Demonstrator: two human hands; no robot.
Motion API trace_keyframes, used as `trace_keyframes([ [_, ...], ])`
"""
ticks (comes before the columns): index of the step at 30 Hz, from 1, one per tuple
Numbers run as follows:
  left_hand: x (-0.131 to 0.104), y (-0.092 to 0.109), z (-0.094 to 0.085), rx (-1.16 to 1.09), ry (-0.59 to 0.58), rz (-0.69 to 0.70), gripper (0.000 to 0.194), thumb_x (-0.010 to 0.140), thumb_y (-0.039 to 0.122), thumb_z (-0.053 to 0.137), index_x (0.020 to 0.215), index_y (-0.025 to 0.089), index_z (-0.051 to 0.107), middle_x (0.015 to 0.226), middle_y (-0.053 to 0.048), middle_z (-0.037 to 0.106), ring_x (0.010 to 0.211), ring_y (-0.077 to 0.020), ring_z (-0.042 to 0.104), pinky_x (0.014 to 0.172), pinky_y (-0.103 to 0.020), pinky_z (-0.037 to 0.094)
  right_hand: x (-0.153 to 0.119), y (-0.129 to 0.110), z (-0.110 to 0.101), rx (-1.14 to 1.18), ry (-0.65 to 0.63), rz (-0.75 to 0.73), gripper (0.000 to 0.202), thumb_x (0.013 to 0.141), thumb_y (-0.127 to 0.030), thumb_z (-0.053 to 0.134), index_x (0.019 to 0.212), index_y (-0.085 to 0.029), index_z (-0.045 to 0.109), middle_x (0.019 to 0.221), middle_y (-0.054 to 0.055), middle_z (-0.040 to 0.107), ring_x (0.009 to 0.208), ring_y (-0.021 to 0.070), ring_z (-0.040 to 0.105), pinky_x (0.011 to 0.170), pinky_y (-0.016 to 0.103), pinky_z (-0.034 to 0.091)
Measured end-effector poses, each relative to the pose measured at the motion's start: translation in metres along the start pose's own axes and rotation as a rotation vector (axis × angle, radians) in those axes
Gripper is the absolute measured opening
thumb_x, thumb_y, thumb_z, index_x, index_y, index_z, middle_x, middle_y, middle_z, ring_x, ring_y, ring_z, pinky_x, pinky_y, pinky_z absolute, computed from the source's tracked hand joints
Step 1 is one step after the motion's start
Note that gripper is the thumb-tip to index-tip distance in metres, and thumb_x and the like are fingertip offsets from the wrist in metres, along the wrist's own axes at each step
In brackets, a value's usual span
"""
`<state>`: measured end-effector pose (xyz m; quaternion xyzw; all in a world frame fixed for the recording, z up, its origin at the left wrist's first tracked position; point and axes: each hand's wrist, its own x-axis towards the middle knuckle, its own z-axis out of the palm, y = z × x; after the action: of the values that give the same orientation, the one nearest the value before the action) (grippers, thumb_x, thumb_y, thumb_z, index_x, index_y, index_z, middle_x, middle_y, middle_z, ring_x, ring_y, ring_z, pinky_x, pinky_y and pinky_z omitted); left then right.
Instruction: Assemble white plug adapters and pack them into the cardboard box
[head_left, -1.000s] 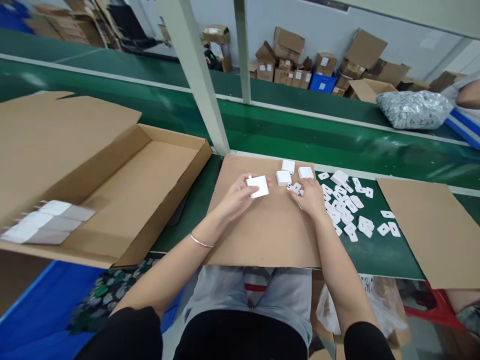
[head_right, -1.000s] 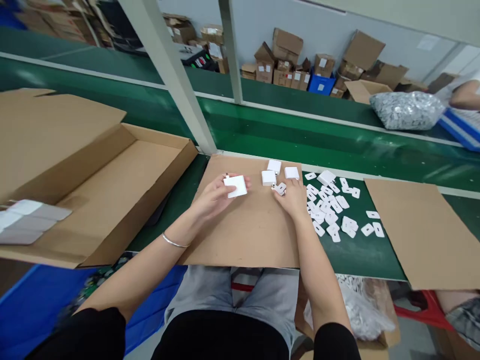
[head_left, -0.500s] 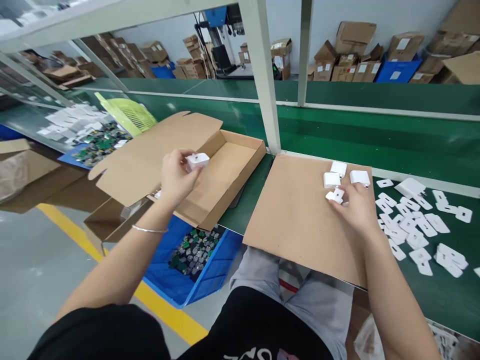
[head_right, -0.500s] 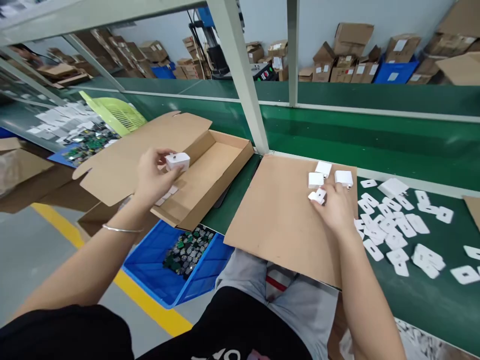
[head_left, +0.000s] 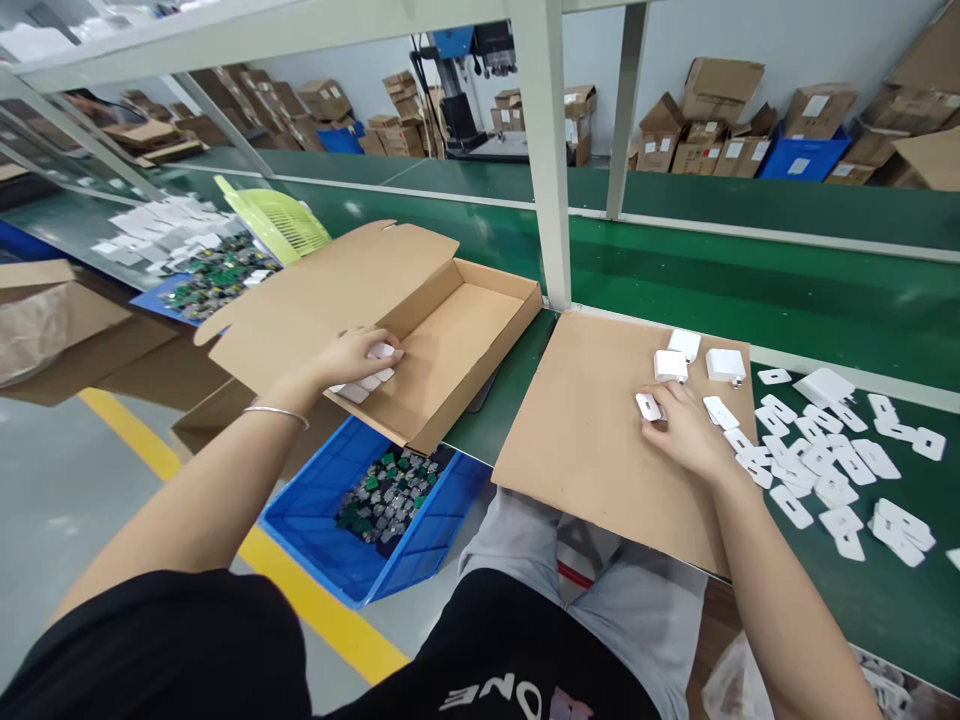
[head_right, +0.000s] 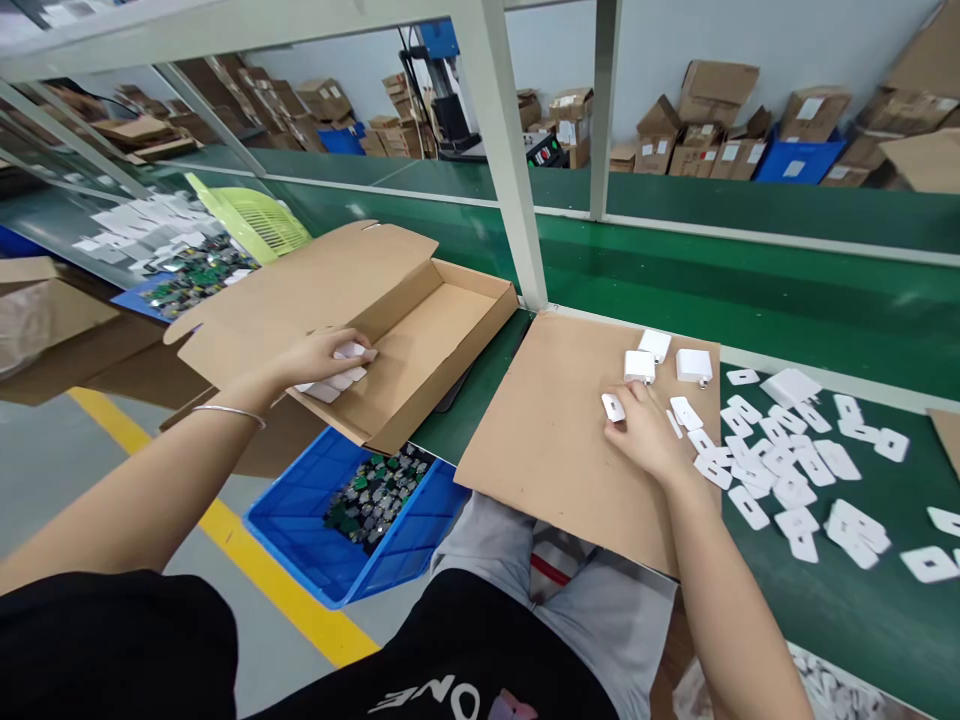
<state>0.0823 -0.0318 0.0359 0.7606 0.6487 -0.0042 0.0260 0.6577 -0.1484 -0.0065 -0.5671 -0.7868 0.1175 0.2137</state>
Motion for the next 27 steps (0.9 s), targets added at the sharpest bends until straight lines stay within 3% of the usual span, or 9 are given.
trace_keyframes([
  [7,0.014,-0.008,0.01,0.059,-0.075,-0.037,0.038,0.08,0.043,0.044,0.104,0.022,0.065,0.116,-0.011,0.07,0.123,-0.0322,0.057,0.118,-0.054,0.031,0.001,0.008,0.003,0.064,-0.012,0.006,0.026,0.088,-0.02,0.056,0.111,-0.021,0.067,0.114,0.01,0.068,0.113,0.0307,0.063,0.097,0.045,0.051],
  [12,0.001,-0.008,0.014,0.133,0.044,0.008,0.042,0.079,0.047,0.058,0.112,0.025,0.072,0.154,-0.014,0.047,0.151,-0.0474,0.021,0.12,-0.072,0.009,-0.001,0.005,0.002,0.026,-0.056,-0.004,0.03,0.089,-0.034,0.065,0.116,-0.02,0.068,0.115,0.012,0.065,0.115,0.0329,0.062,0.101,0.048,0.05],
  [14,-0.007,-0.005,0.017,0.093,0.081,-0.037,0.042,0.083,0.044,0.06,0.119,0.026,0.071,0.161,-0.013,0.038,0.152,-0.0487,0.014,0.116,-0.077,0.008,-0.001,0.004,0.002,0.015,-0.076,-0.002,0.031,0.088,-0.033,0.066,0.116,-0.02,0.068,0.116,0.012,0.064,0.115,0.0328,0.062,0.101,0.048,0.05],
  [18,-0.015,0.001,0.02,0.008,0.11,-0.054,0.042,0.087,0.037,0.06,0.125,0.02,0.066,0.164,-0.015,0.033,0.147,-0.0437,0.022,0.113,-0.075,0.022,-0.001,0.005,0.003,-0.006,-0.077,0.0,0.03,0.088,-0.031,0.064,0.116,-0.02,0.068,0.115,0.013,0.064,0.114,0.0326,0.061,0.101,0.047,0.049],
  [23,-0.014,0.007,0.019,0.097,0.112,-0.074,0.032,0.085,0.038,0.062,0.11,0.019,0.068,0.159,-0.015,0.037,0.144,-0.0429,0.03,0.111,-0.071,0.031,-0.001,0.008,0.002,-0.043,-0.052,0.044,0.016,0.086,-0.028,0.063,0.1,-0.02,0.067,0.106,0.011,0.065,0.105,0.0315,0.062,0.091,0.044,0.05],
  [25,-0.01,0.018,0.019,0.149,0.132,-0.087,0.025,0.086,0.037,0.06,0.101,0.019,0.067,0.155,-0.015,0.042,0.142,-0.0427,0.033,0.109,-0.071,0.033,-0.001,0.009,-0.001,-0.07,-0.044,0.101,0.009,0.086,-0.025,0.061,0.092,-0.02,0.065,0.101,0.011,0.066,0.097,0.0296,0.063,0.083,0.042,0.05],
  [27,-0.002,0.043,0.016,0.186,0.195,-0.073,0.022,0.087,0.035,0.057,0.096,0.018,0.066,0.152,-0.016,0.044,0.141,-0.0427,0.035,0.111,-0.07,0.031,-0.001,0.01,-0.004,-0.117,-0.028,0.149,0.009,0.087,-0.022,0.058,0.092,-0.019,0.065,0.101,0.012,0.067,0.093,0.0289,0.064,0.079,0.041,0.049],
])
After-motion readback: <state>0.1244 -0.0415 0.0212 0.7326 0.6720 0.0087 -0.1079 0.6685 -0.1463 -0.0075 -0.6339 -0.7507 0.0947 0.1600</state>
